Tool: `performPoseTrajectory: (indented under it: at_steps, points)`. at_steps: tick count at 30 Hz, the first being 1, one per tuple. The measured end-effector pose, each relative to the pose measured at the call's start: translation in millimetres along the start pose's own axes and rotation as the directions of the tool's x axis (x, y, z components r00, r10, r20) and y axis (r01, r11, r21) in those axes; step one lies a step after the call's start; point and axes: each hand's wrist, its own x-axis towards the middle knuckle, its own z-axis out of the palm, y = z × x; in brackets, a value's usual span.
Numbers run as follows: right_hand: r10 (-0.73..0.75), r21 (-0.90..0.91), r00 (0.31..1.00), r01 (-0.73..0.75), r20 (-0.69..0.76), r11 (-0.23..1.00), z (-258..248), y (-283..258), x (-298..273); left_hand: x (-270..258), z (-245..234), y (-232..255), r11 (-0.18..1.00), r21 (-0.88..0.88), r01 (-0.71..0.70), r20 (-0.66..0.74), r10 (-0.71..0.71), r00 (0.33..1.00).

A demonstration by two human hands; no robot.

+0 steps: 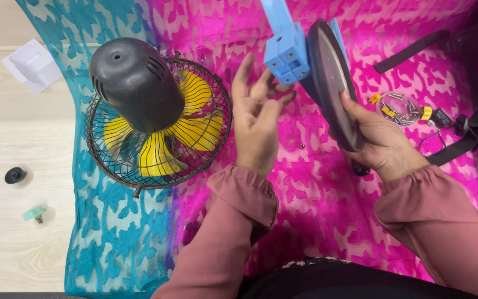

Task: The person aligns a light blue plastic bracket to a round metal fan base and secures it using a screwdriver. They insert and tighten multiple screws into the base while holding the bracket in place.

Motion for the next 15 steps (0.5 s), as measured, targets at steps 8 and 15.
performPoseTrajectory:
  at_steps: [8, 15]
  points:
    - [0.431, 0.327, 0.814, -0.56, 0.39, 0.761, 3, 1, -4, 19, 3, -9, 0.865, 0.47, -0.175, 0.146, 0.119, 0.982]
    - [-0.045, -0.185, 0.999, 0.044, -0.001, 0.982, 14, -11, -15, 44, -6, -12, 0.813, 0.582, 0.013, -0.139, 0.084, 0.987]
